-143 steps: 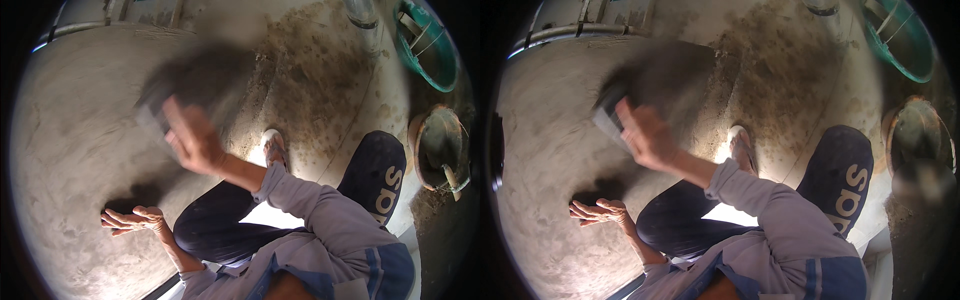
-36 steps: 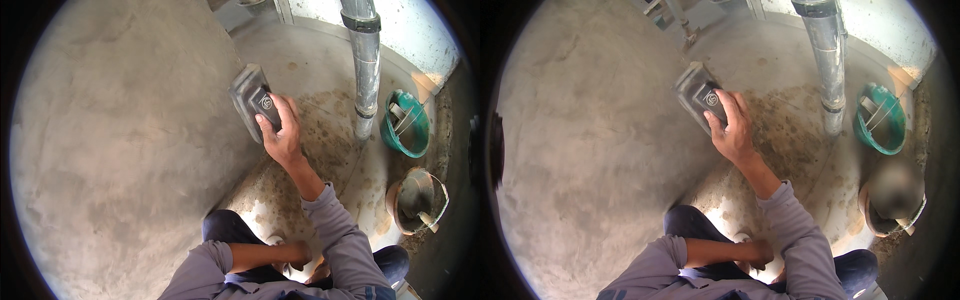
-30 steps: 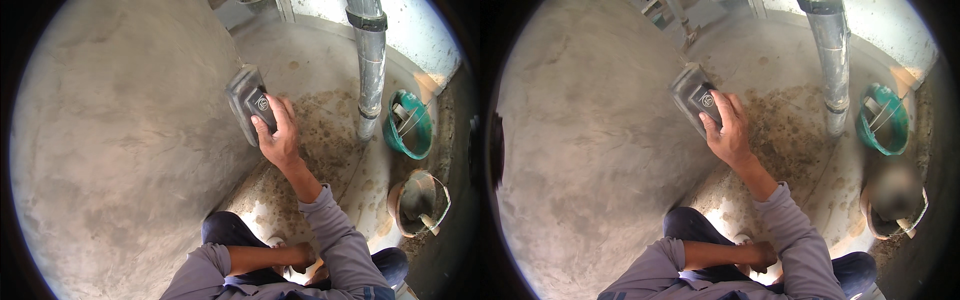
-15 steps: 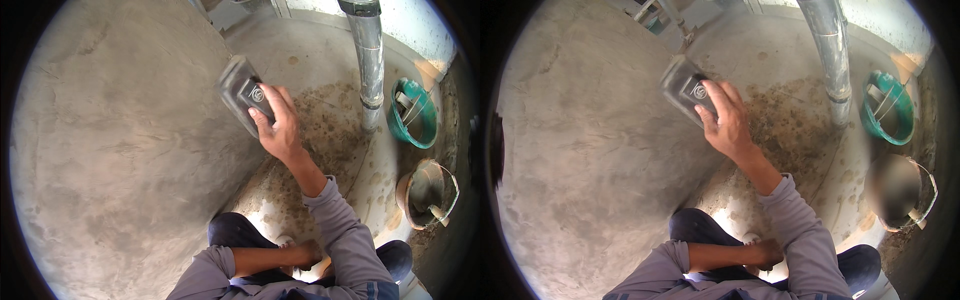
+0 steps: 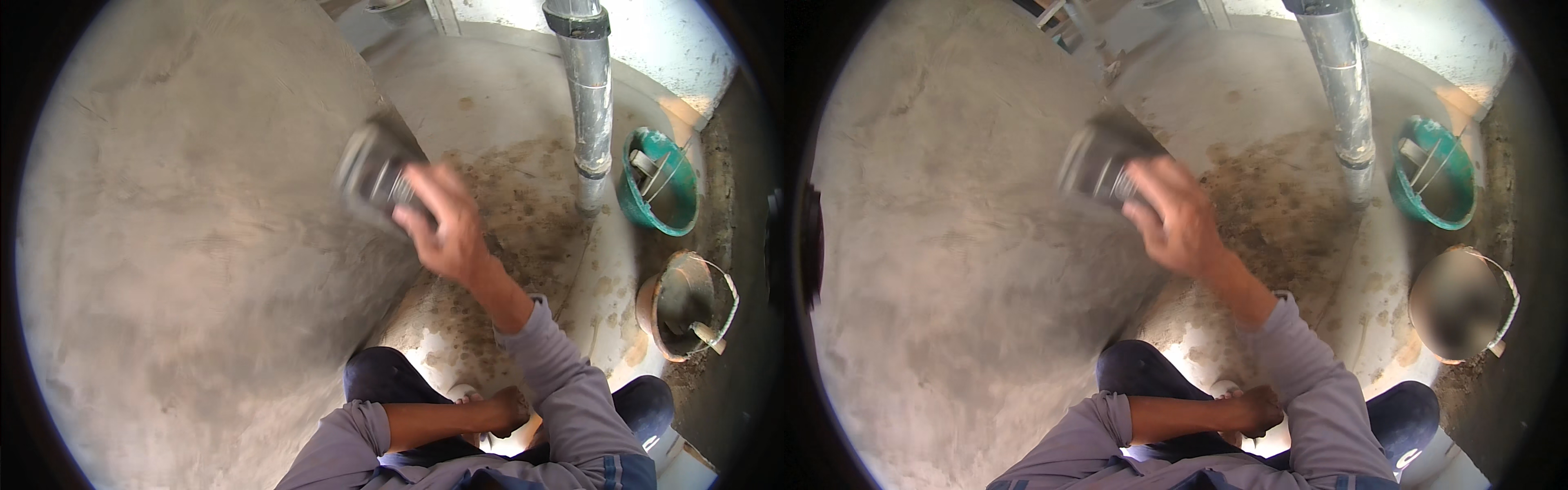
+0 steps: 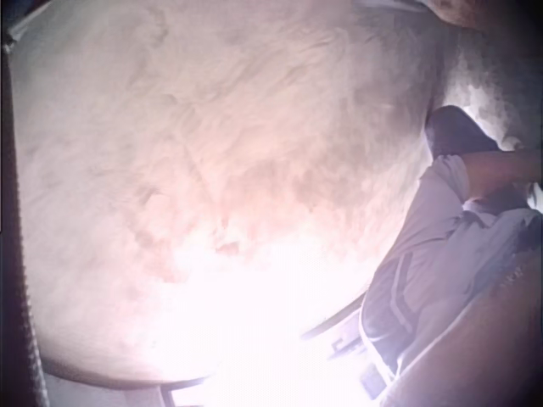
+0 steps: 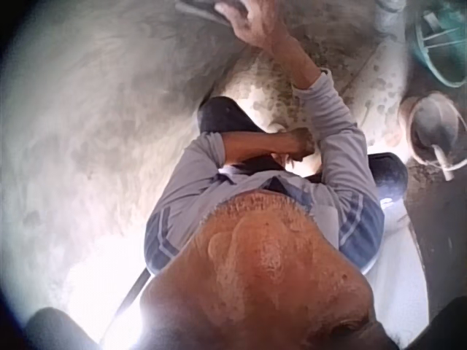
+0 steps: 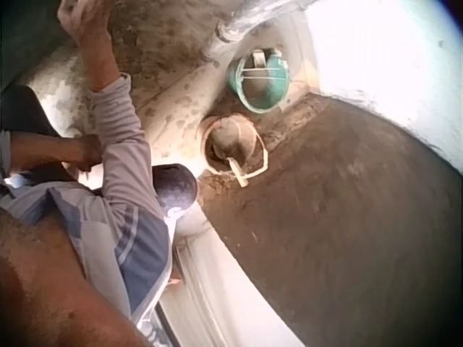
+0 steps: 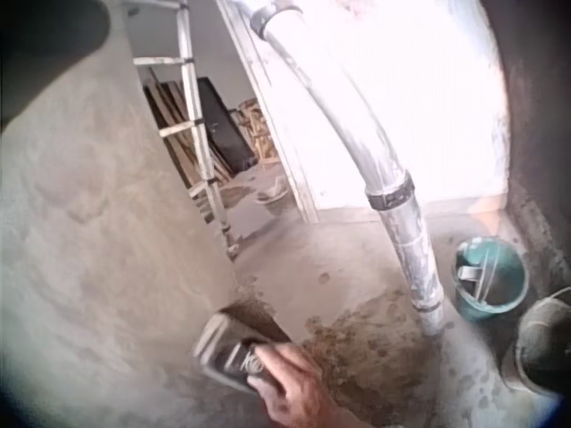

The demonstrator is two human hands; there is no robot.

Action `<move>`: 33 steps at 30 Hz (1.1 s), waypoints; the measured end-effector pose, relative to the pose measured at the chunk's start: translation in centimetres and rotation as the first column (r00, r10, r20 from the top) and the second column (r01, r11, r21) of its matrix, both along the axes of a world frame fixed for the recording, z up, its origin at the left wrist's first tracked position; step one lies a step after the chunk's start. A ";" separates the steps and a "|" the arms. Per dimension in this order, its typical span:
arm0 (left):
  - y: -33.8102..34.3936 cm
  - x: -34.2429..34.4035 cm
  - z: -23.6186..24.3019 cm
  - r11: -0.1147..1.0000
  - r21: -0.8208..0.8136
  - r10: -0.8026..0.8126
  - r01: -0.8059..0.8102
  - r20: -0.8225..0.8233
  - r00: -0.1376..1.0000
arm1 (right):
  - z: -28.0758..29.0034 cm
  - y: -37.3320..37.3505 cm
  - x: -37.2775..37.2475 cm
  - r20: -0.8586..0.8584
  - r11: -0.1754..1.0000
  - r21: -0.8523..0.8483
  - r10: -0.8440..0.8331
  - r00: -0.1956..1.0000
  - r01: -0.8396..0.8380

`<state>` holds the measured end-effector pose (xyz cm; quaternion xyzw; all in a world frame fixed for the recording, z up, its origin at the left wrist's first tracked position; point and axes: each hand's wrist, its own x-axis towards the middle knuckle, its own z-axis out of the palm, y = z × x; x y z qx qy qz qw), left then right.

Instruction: The person smooths a freshly plastered wall using a hand trowel, occasionally dipping the tool into a bucket of mortar to apply more to the surface.

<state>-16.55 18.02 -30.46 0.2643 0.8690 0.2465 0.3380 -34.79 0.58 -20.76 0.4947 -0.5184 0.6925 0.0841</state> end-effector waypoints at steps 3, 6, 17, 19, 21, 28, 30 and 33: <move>0.5 -0.2 0.6 0.992 -0.105 -0.075 0.072 -0.029 0.997 | 1.1 2.3 2.1 -0.065 0.997 -0.003 0.072 0.995 -0.072; 2.1 -1.2 0.6 0.977 -0.169 -0.130 0.127 -0.007 0.991 | 0.4 1.5 0.0 0.181 0.993 0.050 -0.114 0.977 0.106; -0.1 -1.0 3.7 0.987 -0.056 -0.142 0.148 0.098 0.985 | 2.6 2.0 2.4 -0.088 0.992 0.065 0.111 0.990 -0.105; -0.2 -0.5 3.5 0.996 -0.056 -0.068 0.075 0.107 0.992 | 1.4 2.7 2.3 -0.061 0.994 -0.009 0.112 0.992 -0.113; 0.1 0.1 3.0 0.996 -0.082 -0.007 0.019 0.145 0.989 | -1.6 1.4 0.1 0.146 0.998 0.045 -0.039 0.989 0.033; 2.6 0.9 1.0 0.964 0.089 0.255 -0.251 -0.035 0.966 | -2.4 -2.5 -2.0 0.203 0.993 -0.010 -0.116 0.972 0.120; 3.3 0.2 1.1 0.969 -0.046 0.244 -0.243 0.031 0.969 | -2.9 -1.5 1.2 0.057 0.999 -0.050 -0.018 0.998 0.021; 3.4 -1.5 1.4 0.988 -0.109 0.123 -0.105 0.174 0.977 | -2.9 2.3 6.1 -0.125 0.976 0.003 0.215 0.968 -0.217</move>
